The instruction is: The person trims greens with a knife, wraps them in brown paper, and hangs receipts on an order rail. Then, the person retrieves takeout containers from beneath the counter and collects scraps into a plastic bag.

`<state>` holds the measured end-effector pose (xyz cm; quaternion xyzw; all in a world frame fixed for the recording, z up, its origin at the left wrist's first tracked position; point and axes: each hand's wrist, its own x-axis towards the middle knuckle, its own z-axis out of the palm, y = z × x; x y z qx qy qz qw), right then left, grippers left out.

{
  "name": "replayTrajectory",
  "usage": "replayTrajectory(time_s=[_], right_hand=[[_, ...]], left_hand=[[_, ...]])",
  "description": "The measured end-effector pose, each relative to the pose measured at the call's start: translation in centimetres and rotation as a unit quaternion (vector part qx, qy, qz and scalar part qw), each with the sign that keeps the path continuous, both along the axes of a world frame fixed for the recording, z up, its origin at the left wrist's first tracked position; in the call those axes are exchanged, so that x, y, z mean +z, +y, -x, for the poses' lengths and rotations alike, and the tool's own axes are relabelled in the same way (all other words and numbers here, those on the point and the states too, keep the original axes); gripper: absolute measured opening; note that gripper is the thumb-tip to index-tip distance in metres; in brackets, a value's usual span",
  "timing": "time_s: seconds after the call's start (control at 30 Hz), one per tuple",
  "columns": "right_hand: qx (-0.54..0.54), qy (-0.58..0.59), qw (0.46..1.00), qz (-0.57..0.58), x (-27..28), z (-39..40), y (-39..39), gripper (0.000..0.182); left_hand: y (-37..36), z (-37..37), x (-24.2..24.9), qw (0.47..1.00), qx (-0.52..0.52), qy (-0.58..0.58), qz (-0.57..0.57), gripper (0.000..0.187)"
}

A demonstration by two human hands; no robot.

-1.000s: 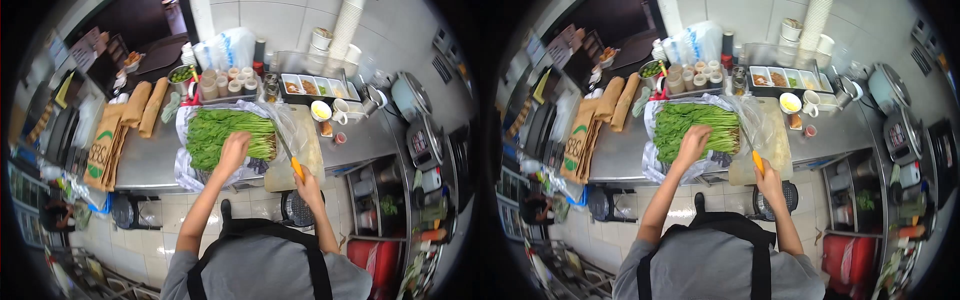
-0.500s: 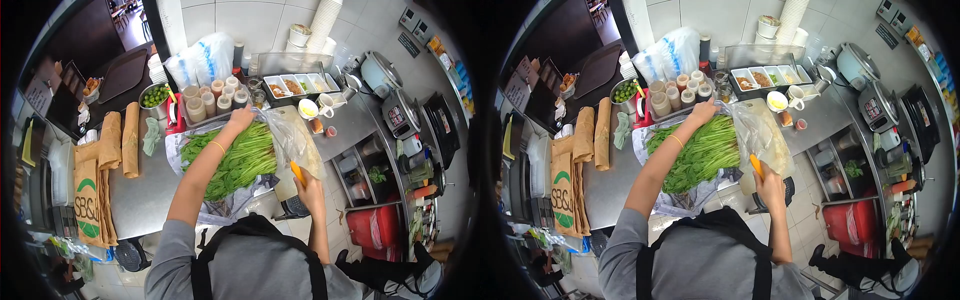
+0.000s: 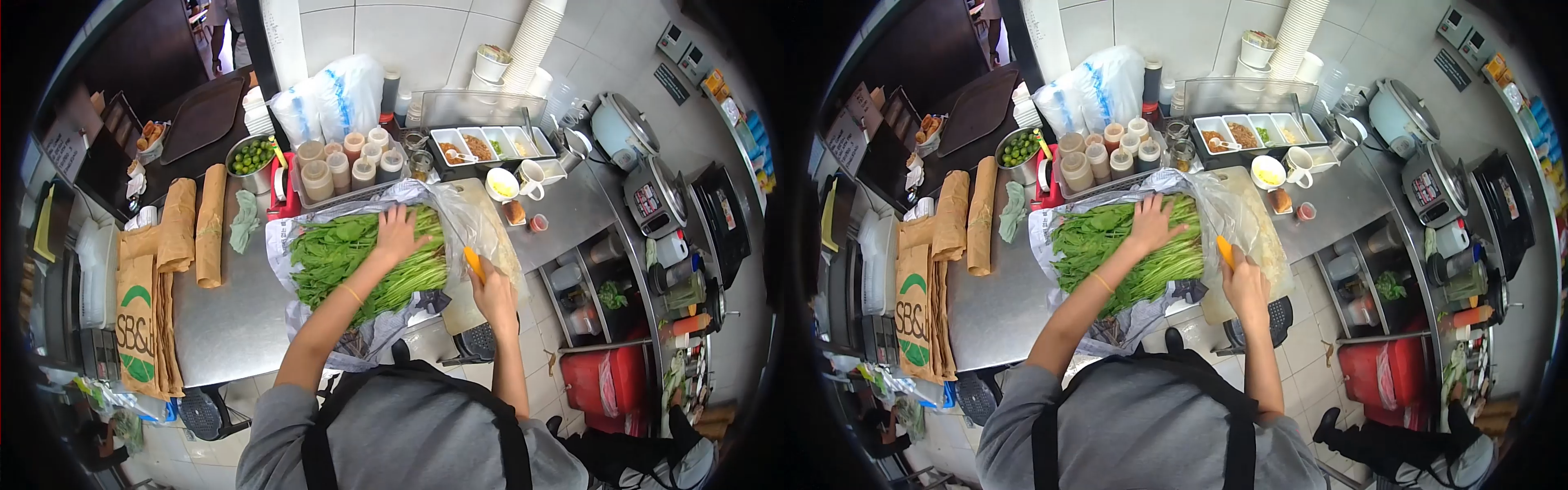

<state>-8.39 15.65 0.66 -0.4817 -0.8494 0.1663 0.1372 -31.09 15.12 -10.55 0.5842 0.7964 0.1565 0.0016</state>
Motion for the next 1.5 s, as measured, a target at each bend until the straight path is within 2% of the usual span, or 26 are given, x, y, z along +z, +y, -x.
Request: replayTrajectory(time_s=[0.07,0.1,0.17,0.23,0.27,0.3,0.4,0.5,0.6,0.73,0.83,0.9,1.03,1.07,1.1,1.13,1.17,1.2,1.23,1.27,1.33,1.4,1.5], right_hand=[[0.004,0.013,1.0,0.006,0.6,-0.9,-1.0,0.034],[0.013,0.014,1.0,0.002,0.5,-1.6,-1.3,0.034],[0.043,0.021,0.999,-0.017,0.1,-2.4,-1.0,0.033],[0.079,0.017,0.997,-0.009,-0.2,-2.9,-0.4,0.032],[0.09,0.048,0.995,-0.006,-0.4,-2.6,-0.2,0.033],[0.066,-0.003,0.998,0.012,-0.3,-2.3,0.1,0.034],[0.057,-0.038,0.998,0.009,-0.6,-0.7,0.6,0.036],[0.079,-0.037,0.996,0.003,-0.6,-0.6,1.4,0.036],[0.08,-0.03,0.996,-0.01,-0.5,-0.8,1.4,0.036],[0.085,-0.007,0.996,-0.012,-1.0,-1.2,1.2,0.036],[0.08,-0.014,0.997,-0.009,-1.7,-1.8,1.3,0.037],[0.069,-0.018,0.997,-0.001,-1.7,-2.4,1.1,0.038],[0.07,-0.001,0.998,-0.003,-1.3,-2.1,0.7,0.035],[0.066,0.003,0.998,-0.013,-1.6,-2.5,0.7,0.034],[0.069,0.006,0.998,-0.005,-1.5,-2.5,0.7,0.034],[0.064,0.006,0.998,0.002,-1.3,-2.4,0.6,0.033],[0.075,0.015,0.997,-0.006,-1.3,-2.6,0.7,0.033],[0.084,0.022,0.996,-0.016,-1.3,-2.8,0.6,0.033],[0.077,0.02,0.997,-0.008,-1.0,-2.9,0.5,0.034],[0.074,0.021,0.997,0.0,-0.7,-2.8,0.2,0.035],[0.065,0.019,0.998,-0.007,-0.5,-2.9,-0.2,0.035],[0.041,0.02,0.999,0.028,0.6,-2.7,-0.7,0.035],[0.032,0.01,0.998,0.057,0.9,-2.6,-1.2,0.035]], left_hand=[[-1.5,-1.9,-0.5,0.991,-0.003,0.104,-0.08,0.082],[-1.8,-2.8,0.0,0.995,0.002,0.086,-0.049,0.085],[-0.7,-3.3,-2.1,0.998,0.003,-0.015,-0.055,0.09],[-0.3,-3.8,-3.2,0.99,0.036,0.053,-0.126,0.086],[-0.3,-3.2,-2.5,0.994,0.023,-0.011,-0.105,0.075],[-0.3,-3.2,-1.3,0.998,0.022,0.002,-0.054,0.073],[-0.4,-1.2,1.6,0.999,-0.015,-0.034,0.033,0.067],[3.4,1.1,-0.4,0.988,0.055,-0.142,-0.03,0.055],[5.1,3.5,1.2,0.975,0.082,-0.197,0.067,0.046],[5.9,4.3,2.4,0.968,0.037,-0.158,0.192,0.053],[6.2,3.9,0.9,0.978,0.041,-0.097,0.178,0.068],[6.3,3.9,-0.1,0.976,0.047,-0.131,0.169,0.076],[4.3,3.0,1.8,0.976,0.034,-0.153,0.151,0.088],[6.0,3.6,-1.9,0.991,0.008,-0.086,0.101,0.085],[5.9,3.6,-1.9,0.991,0.01,-0.105,0.087,0.082],[4.5,3.2,0.6,0.984,0.018,-0.161,0.074,0.077],[4.7,3.9,-0.4,0.989,-0.034,-0.14,0.046,0.072],[4.1,4.2,1.0,0.983,-0.06,-0.15,0.083,0.076],[4.9,5.0,-1.0,0.983,-0.052,-0.164,0.072,0.072],[4.7,5.4,-0.8,0.984,-0.038,-0.155,0.08,0.062],[6.1,7.2,-4.0,0.99,-0.039,-0.108,0.078,0.036],[4.6,6.3,-1.1,0.985,-0.029,-0.154,0.07,0.042],[3.5,4.0,1.2,0.985,-0.004,-0.084,0.149,0.058]])
